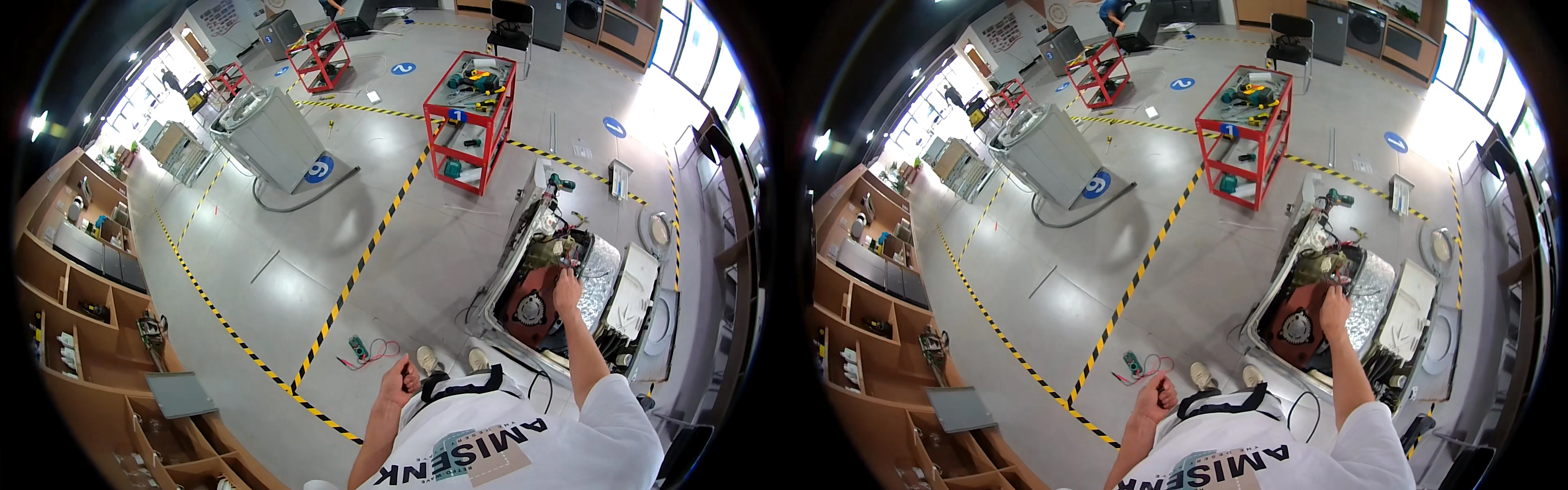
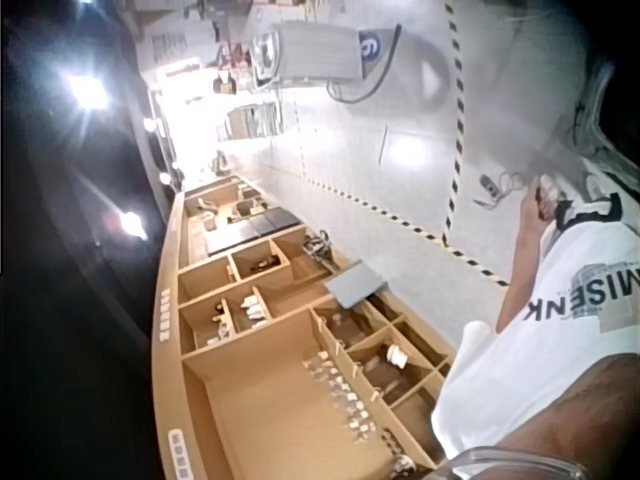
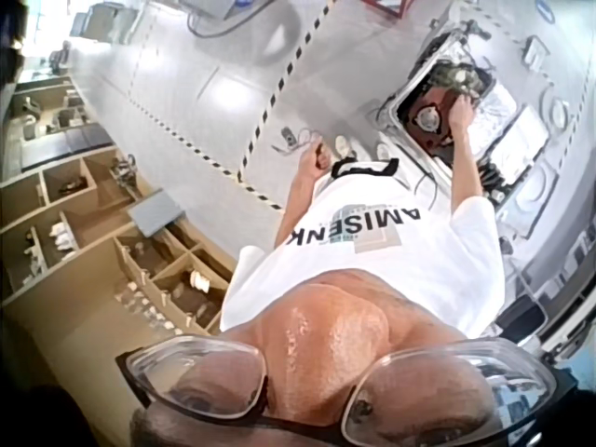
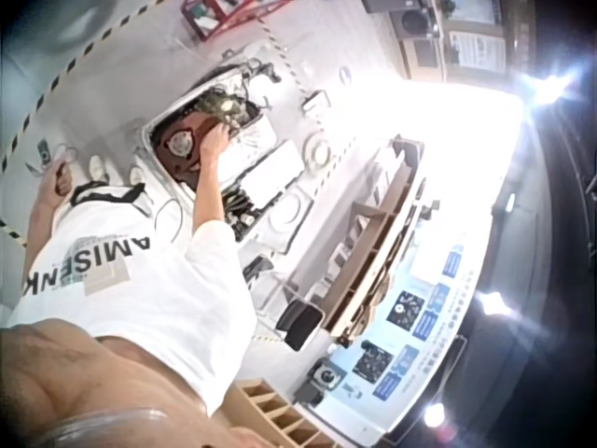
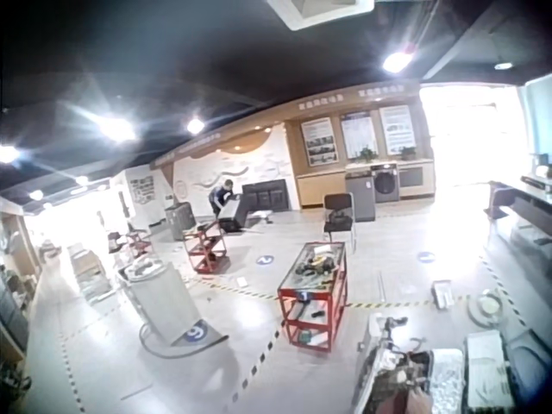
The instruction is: The person uses an electric screwdriver to unscrew several fasteners from a red plastic internal component of a washing machine and then disconnects a wire by hand.
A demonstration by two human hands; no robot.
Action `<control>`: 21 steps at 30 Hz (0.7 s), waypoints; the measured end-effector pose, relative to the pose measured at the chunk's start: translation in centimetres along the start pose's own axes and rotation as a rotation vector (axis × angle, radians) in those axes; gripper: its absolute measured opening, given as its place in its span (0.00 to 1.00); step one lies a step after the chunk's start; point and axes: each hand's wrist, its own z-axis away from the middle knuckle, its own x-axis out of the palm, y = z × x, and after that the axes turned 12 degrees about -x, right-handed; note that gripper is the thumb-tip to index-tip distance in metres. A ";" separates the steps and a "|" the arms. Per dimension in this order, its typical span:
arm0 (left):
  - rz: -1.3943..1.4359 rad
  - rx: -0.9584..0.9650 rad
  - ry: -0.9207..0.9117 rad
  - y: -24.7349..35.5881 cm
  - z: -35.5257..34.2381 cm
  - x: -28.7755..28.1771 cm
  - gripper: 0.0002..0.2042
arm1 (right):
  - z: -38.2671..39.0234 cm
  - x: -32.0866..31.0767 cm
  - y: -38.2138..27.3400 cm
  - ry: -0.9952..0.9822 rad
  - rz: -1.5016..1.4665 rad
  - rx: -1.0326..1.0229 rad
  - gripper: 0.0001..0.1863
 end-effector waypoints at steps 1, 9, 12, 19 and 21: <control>0.002 -0.001 0.000 -0.1 0.1 0.1 0.20 | 0.1 0.0 0.0 0.015 0.001 0.000 0.07; 0.015 0.006 0.001 0.2 0.4 0.6 0.19 | -0.3 0.5 0.3 0.005 -0.013 0.035 0.07; 0.009 0.016 0.023 0.1 0.5 0.9 0.18 | -0.1 0.7 0.4 0.034 -0.011 0.014 0.06; 0.005 0.006 0.038 0.1 0.3 1.0 0.20 | -0.4 0.5 0.0 0.005 -0.020 0.095 0.07; 0.007 0.010 0.030 0.0 0.3 1.0 0.19 | -0.4 0.6 0.2 0.000 -0.019 0.095 0.07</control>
